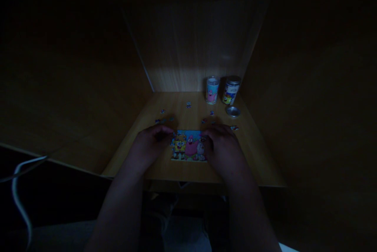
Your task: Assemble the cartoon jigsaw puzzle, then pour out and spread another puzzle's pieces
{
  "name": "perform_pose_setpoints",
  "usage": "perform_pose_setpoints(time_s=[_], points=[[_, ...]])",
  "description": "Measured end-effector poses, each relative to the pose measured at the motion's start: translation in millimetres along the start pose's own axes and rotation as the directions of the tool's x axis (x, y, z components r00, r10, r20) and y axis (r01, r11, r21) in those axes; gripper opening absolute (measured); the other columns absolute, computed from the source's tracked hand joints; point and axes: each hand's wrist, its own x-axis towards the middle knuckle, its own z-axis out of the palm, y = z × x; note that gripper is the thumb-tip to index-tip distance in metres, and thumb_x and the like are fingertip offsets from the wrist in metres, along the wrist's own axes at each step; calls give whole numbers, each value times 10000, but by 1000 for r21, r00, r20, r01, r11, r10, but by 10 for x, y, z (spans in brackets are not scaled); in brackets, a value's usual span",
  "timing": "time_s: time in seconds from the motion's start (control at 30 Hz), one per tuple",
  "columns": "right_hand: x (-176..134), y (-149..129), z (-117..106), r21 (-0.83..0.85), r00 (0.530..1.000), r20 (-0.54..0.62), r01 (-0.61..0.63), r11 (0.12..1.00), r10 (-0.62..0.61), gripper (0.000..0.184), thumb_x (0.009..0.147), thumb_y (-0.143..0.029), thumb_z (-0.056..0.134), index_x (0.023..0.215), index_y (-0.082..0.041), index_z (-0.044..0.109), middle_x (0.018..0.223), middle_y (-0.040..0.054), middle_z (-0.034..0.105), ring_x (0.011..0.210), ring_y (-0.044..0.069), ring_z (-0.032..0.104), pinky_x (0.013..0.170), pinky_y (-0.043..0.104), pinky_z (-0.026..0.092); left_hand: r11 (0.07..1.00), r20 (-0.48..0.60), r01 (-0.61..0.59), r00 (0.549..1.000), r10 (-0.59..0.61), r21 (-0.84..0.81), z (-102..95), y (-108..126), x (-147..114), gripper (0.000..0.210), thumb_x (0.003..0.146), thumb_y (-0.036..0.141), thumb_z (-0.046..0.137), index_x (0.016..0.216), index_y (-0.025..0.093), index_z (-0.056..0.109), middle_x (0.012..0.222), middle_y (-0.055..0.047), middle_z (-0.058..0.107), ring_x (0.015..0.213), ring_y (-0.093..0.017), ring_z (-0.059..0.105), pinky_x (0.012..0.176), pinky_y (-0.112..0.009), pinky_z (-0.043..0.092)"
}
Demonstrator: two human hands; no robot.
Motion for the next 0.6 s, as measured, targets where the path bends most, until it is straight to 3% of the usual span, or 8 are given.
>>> perform_pose_setpoints(time_s=[0.3, 0.6], points=[[-6, 24, 17, -6, 1000, -1, 2, 1000, -2, 258, 959, -114, 612, 1098, -222, 800, 1156, 100, 790, 1141, 296, 692, 1059, 464, 521, 1000, -26, -22, 999, 21, -15, 20, -38, 10, 96, 955, 237, 722, 983, 272, 806, 1018, -2, 851, 938, -224, 798, 891, -360, 599], [-10, 24, 18, 10, 1000, -20, 9, 1000, -9, 267, 952, -97, 606, 1083, -229, 798, 1143, 87, 795, 1114, 280, 702, 1064, 461, 533, 1000, -141, 10, 990, -11, -9, -16, -14, 8, 145, 971, 259, 673, 1030, 261, 806, 1015, -18, 842, 896, -222, 778, 868, -365, 604]])
